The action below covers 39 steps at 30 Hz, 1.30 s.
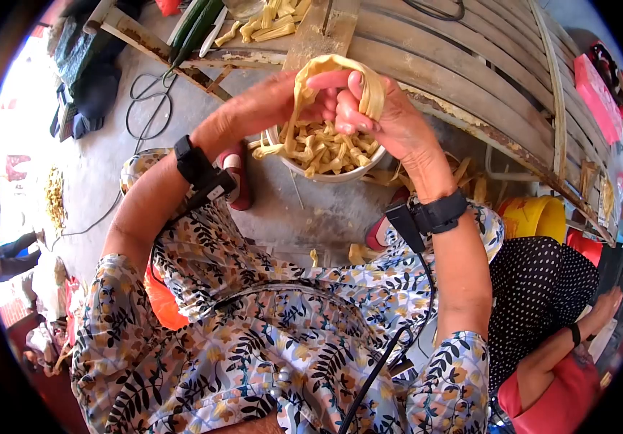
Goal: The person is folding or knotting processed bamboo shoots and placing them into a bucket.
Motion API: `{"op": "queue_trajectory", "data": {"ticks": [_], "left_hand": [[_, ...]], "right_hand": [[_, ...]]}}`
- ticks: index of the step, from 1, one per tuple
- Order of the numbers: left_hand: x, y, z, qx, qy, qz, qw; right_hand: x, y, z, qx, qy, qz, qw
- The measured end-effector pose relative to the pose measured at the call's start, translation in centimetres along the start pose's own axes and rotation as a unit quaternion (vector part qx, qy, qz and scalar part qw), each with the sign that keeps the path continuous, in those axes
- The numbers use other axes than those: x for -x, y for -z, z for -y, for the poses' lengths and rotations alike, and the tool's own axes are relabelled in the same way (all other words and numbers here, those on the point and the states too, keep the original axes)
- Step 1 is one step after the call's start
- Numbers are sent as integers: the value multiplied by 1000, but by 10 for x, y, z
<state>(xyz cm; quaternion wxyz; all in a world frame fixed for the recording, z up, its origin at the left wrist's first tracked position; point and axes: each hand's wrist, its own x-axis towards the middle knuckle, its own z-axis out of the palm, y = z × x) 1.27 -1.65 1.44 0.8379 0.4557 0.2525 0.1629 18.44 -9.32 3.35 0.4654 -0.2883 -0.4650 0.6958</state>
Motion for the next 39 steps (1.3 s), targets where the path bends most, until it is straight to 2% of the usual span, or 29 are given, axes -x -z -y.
{"op": "queue_trajectory", "data": {"ticks": [1,3,5,8,9,10,11,14,16,17,18,20,22,24,25,28,31,34,35,37,39], "left_hand": [[-4,13,-4,29,-21,64,997],[-4,17,-7,13,-33,71,997],[-11,20,1,6,-27,100,995],[-7,2,21,57,6,79,995],[-9,2,29,85,-7,92,992],[-10,5,34,109,15,111,988],[-12,9,37,132,36,130,982],[-15,13,42,197,85,201,956],[-18,9,45,221,99,216,946],[-19,8,46,207,96,163,960],[-20,6,44,192,93,108,971],[-21,2,39,159,86,0,983],[-23,0,32,95,1,-107,990],[-23,-6,23,37,-77,-218,972],[-19,-11,18,7,-110,-248,962],[-13,-9,15,-173,-185,-225,941],[-6,-8,10,-272,-179,-191,926],[-7,-6,17,-446,-214,-174,851],[-9,-5,21,-471,-220,-192,832],[-12,-3,25,-472,-226,-217,824],[-18,0,32,-485,-242,-238,806]], "right_hand": [[0,-5,0,-16,5,8,1000],[-1,-8,-3,-57,13,29,998],[-6,-10,-1,6,15,-12,1000],[-12,-12,-7,128,29,-88,987],[-14,-8,-17,187,44,-124,973],[-16,-4,-24,246,57,-159,955],[-14,6,-22,478,33,-203,854],[-11,-14,-8,341,-62,-218,912],[-12,-3,-20,414,7,-172,894],[-13,2,-24,449,43,-148,880],[-14,4,-24,517,111,-167,832],[-17,8,-23,633,241,-200,708],[-14,5,-22,653,223,-264,674],[-15,1,-22,666,206,-324,639],[-17,0,-21,621,166,-321,695],[-18,1,-24,463,35,-301,833],[-22,13,-37,359,10,-286,888],[-22,16,-39,394,-40,-303,867],[-22,15,-42,402,-30,-309,861],[-24,9,-48,420,-10,-322,848],[-22,0,-48,484,-13,-329,810]]}}
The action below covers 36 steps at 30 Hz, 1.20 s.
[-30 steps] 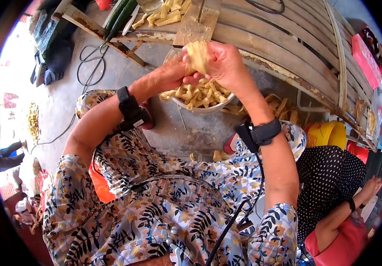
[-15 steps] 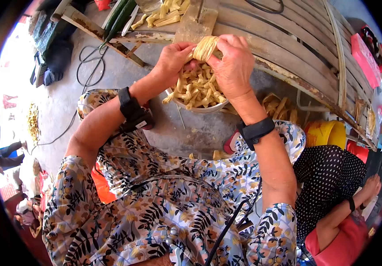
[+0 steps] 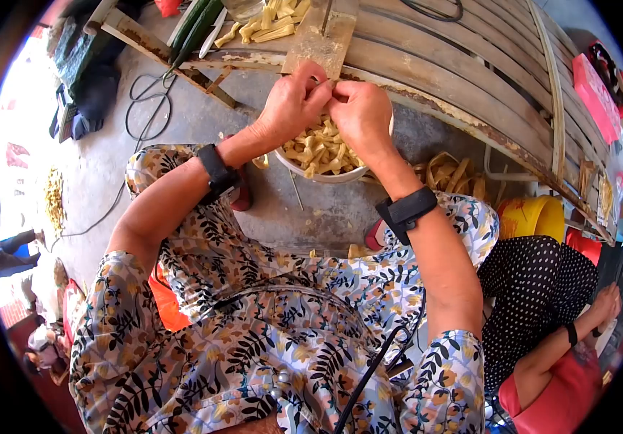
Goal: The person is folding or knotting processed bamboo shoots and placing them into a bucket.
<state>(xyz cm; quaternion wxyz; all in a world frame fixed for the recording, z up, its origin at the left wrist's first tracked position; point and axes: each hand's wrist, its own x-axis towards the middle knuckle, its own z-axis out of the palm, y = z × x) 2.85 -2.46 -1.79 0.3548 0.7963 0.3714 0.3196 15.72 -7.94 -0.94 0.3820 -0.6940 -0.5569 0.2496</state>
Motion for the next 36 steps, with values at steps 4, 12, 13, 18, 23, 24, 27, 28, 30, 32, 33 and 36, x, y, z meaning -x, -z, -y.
{"op": "queue_trajectory", "data": {"ticks": [4,12,13,18,23,24,27,28,30,32,33,36], "left_hand": [[-3,-4,4,107,69,-3,992],[-10,19,-26,553,321,115,760],[-10,23,-27,562,335,113,747],[-9,27,-14,428,218,175,860],[-5,29,-10,375,200,193,884],[-3,28,-10,373,202,196,884],[-3,30,-9,367,202,194,887],[-2,30,-8,365,205,190,888],[0,30,-5,362,199,191,890],[-1,32,-3,356,183,201,894],[-1,32,-3,350,180,203,896],[-2,31,-5,332,181,212,901]], "right_hand": [[3,-2,-3,-20,74,-52,996],[-12,42,9,-419,-70,-77,902],[-18,51,7,-493,-120,-81,858],[-20,47,-9,-483,-128,-68,863],[-20,49,-12,-457,-126,-83,876],[-20,50,-15,-465,-125,-83,872],[-19,50,-13,-446,-122,-57,885],[-18,48,-10,-424,-118,-57,896],[-16,46,0,-378,-113,-54,917],[-8,38,9,-344,-121,20,931],[-7,36,12,-327,-123,55,935],[-11,30,0,-363,-79,123,920]]}}
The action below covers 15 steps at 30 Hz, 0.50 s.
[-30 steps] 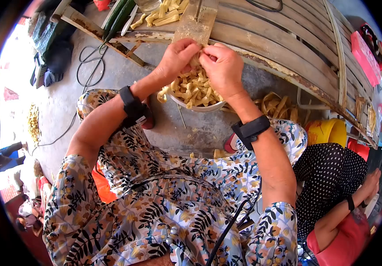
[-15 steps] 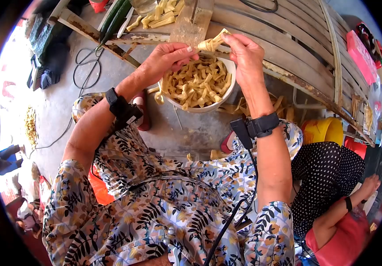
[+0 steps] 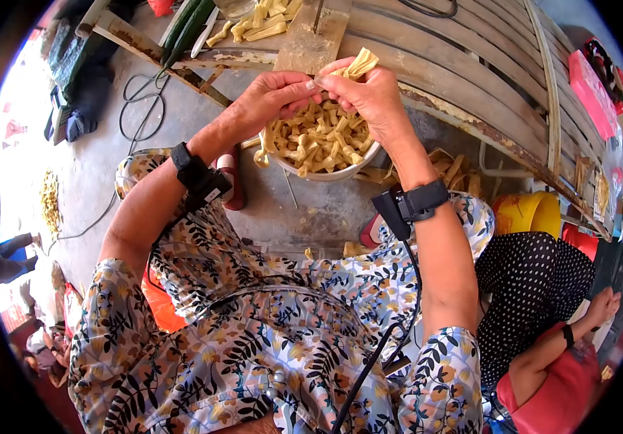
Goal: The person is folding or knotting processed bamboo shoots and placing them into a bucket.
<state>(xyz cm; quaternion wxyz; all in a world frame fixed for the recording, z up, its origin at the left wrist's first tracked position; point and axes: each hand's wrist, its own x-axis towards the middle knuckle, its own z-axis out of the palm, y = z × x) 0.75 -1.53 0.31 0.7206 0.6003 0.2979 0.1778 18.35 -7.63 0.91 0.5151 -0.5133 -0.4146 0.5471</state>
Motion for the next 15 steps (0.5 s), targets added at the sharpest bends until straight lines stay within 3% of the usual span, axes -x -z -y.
{"op": "queue_trajectory", "data": {"ticks": [5,8,15], "left_hand": [[3,4,-6,8,24,6,1000],[2,8,-6,80,46,34,995],[3,15,-7,99,39,68,992]], "right_hand": [[0,3,1,-86,1,-5,996],[0,3,0,-99,-4,-8,995],[3,8,5,-122,-18,21,992]]}}
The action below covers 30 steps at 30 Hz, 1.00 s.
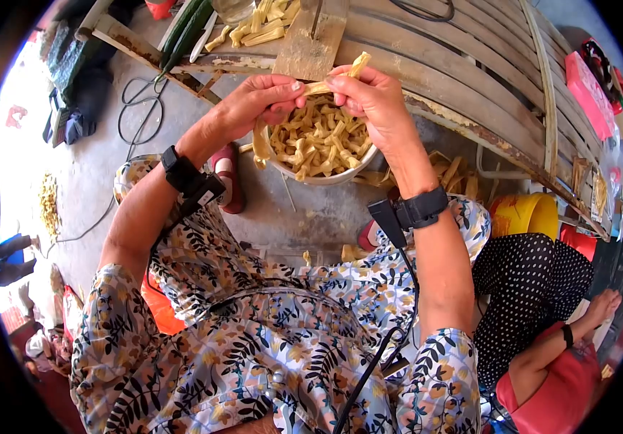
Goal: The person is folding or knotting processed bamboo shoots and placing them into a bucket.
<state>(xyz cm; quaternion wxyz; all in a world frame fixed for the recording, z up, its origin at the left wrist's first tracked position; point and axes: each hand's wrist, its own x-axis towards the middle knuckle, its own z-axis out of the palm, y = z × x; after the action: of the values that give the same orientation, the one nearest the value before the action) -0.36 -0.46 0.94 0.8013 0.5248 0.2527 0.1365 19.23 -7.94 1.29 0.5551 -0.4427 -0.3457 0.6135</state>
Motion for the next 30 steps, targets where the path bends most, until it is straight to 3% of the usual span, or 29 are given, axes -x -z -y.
{"op": "queue_trajectory", "data": {"ticks": [2,5,9,11,14,17,20,24,27,30], "left_hand": [[-1,3,1,25,14,-8,1000],[-3,5,-1,36,30,-26,999],[-4,6,-8,-22,6,-28,999],[-5,6,-10,-74,0,-61,995],[-5,9,-13,-113,-3,-40,993],[-11,17,-4,-181,-66,-7,981],[-16,3,-5,-355,-146,-80,920],[-20,-7,-5,-283,-128,-72,948],[-21,-7,-6,-284,-119,-65,949],[-19,-13,-7,-279,-119,-70,950]], "right_hand": [[-3,4,-3,-13,-9,23,1000],[-5,-8,2,97,-14,-74,992],[-14,1,5,217,89,-118,965],[-17,4,6,209,117,-122,963],[-16,2,7,183,135,-137,964],[-17,-1,8,202,136,-136,960],[-18,-11,1,232,129,-114,957],[-17,-28,-7,182,96,-96,974],[-20,-21,-4,143,130,-87,977],[-20,-18,-1,73,102,-92,988]]}}
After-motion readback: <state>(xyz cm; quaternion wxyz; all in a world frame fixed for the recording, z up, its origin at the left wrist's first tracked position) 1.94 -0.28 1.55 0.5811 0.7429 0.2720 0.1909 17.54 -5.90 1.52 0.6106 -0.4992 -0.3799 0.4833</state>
